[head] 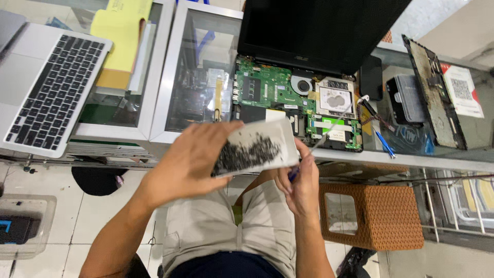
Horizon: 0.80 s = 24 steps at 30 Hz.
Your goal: The person assembles a laptop by securing internal components with a screwdriver. They pick screws from a tray, fasten them into the motherboard area, and then attach the laptop's bottom cover, aligning it with the chassis.
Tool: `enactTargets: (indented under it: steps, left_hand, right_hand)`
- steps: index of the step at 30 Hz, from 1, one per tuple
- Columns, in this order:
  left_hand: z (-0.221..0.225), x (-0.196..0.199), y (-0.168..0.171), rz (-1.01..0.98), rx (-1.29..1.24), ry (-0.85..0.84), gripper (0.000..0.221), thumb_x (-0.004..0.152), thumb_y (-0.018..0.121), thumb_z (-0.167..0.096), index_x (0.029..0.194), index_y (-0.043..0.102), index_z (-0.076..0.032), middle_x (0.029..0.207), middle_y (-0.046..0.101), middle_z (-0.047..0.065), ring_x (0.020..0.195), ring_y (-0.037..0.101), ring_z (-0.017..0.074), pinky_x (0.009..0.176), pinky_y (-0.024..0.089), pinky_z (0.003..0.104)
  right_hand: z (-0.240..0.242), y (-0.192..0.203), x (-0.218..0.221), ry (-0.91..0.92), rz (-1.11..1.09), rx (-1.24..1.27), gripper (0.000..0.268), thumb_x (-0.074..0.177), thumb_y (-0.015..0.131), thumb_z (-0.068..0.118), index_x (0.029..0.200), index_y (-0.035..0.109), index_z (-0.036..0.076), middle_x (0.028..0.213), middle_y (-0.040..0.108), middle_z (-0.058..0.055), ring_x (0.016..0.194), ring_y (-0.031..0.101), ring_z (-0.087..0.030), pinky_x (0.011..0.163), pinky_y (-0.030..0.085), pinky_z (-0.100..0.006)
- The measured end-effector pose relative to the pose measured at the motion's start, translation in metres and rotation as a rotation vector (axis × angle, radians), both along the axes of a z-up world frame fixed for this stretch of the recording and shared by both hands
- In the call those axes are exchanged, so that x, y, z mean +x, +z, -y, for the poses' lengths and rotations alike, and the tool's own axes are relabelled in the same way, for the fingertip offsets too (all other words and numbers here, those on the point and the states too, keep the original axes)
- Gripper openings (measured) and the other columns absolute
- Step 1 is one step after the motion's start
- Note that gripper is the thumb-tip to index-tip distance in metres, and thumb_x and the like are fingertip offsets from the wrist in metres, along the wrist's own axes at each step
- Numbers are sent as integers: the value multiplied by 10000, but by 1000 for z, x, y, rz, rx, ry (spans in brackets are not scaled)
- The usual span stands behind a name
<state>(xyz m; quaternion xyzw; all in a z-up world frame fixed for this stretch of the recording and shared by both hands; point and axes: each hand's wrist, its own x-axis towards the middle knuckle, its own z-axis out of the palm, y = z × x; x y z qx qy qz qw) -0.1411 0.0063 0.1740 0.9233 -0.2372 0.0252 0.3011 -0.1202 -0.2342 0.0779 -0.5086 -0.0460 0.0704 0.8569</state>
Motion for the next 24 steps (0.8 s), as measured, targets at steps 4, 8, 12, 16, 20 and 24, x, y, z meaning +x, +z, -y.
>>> enactTargets:
  steps: [4, 8, 12, 16, 20, 24]
  left_hand:
    - [23, -11, 0, -35, 93, -108, 932, 636, 804, -217, 1425, 382, 41, 1198, 597, 288, 1120, 576, 442, 962, 405, 499]
    - [42, -18, -7, 316, 97, -147, 734, 794, 727, -397, 1355, 419, -39, 1398, 486, 171, 1205, 510, 322, 990, 390, 446]
    - [54, -26, -7, 611, 133, -192, 455, 955, 654, -364, 1205, 616, 13, 1278, 585, 170, 1147, 553, 304, 1017, 413, 455]
    - [61, -37, -10, 719, 165, -233, 334, 993, 639, -307, 1066, 681, 16, 1210, 640, 115, 1091, 618, 265, 971, 469, 414]
    - [59, -45, -11, 673, 249, -230, 377, 977, 652, -342, 1033, 685, 29, 1106, 663, 138, 1026, 622, 274, 981, 478, 439]
    - [58, -47, -8, 640, 236, -222, 351, 970, 662, -321, 1010, 692, 26, 1104, 681, 148, 1011, 641, 283, 1014, 471, 471]
  right_hand:
    - [23, 8, -22, -30, -73, -34, 458, 989, 463, 251, 1369, 424, -2, 439, 409, -65, 248, 234, -55, 248, 253, -185]
    - [31, 26, -40, -196, -73, 72, 297, 951, 495, 142, 1188, 503, -36, 442, 271, 9, 262, 162, -55, 260, 130, -208]
    - [39, 35, -47, -321, -52, 70, 207, 984, 477, 187, 866, 509, 20, 372, 209, -7, 251, 169, -96, 264, 149, -227]
    - [42, 37, -53, -355, -103, 73, 235, 984, 483, 213, 846, 515, 25, 366, 209, 2, 247, 148, -84, 262, 125, -225]
    - [41, 41, -57, -286, -109, 52, 288, 982, 494, 254, 783, 471, 47, 350, 215, -7, 259, 133, -78, 273, 115, -221]
    - [41, 39, -60, -278, -126, 65, 292, 1011, 456, 275, 837, 486, 43, 386, 243, 11, 255, 144, -61, 263, 133, -206]
